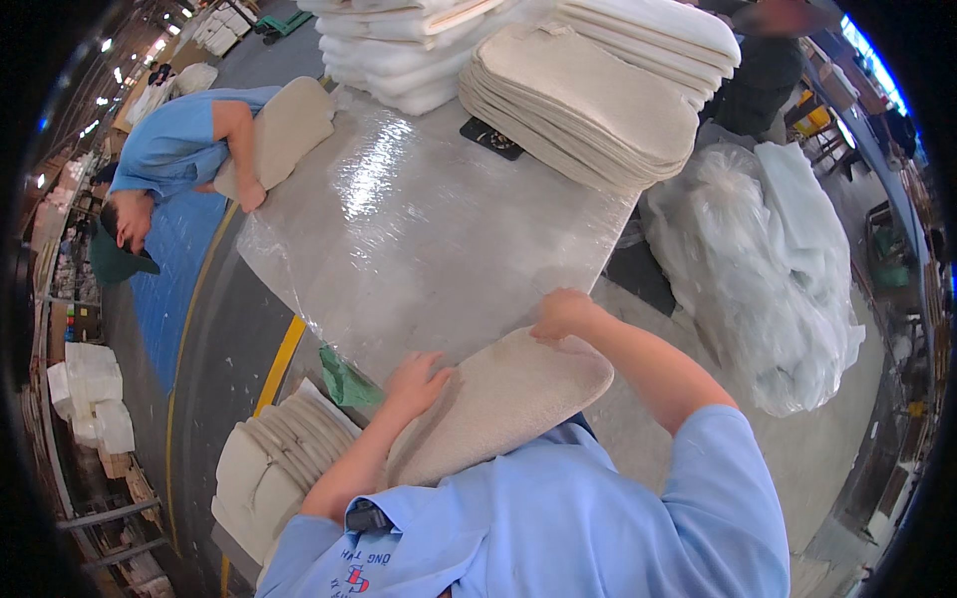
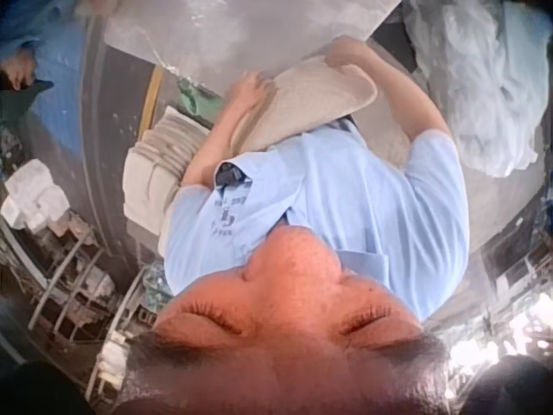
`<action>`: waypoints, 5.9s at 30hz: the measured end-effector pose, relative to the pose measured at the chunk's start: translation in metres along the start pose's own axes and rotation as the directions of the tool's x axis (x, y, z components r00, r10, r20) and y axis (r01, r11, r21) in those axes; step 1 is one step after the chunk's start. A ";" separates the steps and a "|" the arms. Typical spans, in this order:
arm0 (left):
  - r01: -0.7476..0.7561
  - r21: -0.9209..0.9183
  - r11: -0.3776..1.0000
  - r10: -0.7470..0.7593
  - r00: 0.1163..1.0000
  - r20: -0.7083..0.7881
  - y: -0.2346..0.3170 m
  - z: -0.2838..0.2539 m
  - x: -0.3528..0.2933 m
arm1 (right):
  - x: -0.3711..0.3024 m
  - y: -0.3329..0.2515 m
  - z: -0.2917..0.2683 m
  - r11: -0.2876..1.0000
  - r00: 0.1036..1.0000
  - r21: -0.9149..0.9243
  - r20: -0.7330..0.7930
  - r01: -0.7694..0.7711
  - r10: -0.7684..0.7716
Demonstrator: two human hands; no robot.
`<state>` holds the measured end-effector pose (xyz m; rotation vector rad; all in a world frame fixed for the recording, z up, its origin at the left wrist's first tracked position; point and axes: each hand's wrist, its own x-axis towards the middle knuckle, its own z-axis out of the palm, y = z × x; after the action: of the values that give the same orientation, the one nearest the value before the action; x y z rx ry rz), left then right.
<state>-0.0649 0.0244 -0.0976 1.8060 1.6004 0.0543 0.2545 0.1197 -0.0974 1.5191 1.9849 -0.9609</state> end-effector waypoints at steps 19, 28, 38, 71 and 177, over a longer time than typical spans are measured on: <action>0.197 0.049 0.979 -0.203 0.962 0.185 0.009 0.012 0.023 | 0.023 -0.043 0.009 0.538 0.956 0.794 0.278 -0.281 0.089; 0.314 0.005 0.949 -0.313 0.948 -0.061 -0.002 0.040 0.019 | 0.041 -0.065 0.053 0.187 0.932 0.952 0.172 -0.240 0.320; 0.226 0.008 0.974 -0.213 0.926 -0.312 -0.023 0.072 0.028 | 0.033 -0.069 0.060 0.504 0.949 0.859 -0.080 -0.089 0.305; 0.722 -0.668 -0.181 -0.294 0.608 0.737 -0.063 0.003 -0.192 | -0.100 0.022 0.001 0.421 0.783 0.686 0.614 -0.593 0.103; 0.298 -0.490 0.820 -0.129 0.929 0.348 -0.004 -0.007 0.012 | 0.034 -0.028 -0.125 0.587 0.525 0.605 -0.785 0.538 0.328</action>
<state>-0.0685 0.0388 -0.0993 1.1297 1.3838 0.1059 0.2248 0.2317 -0.0340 2.8884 2.4277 -1.5266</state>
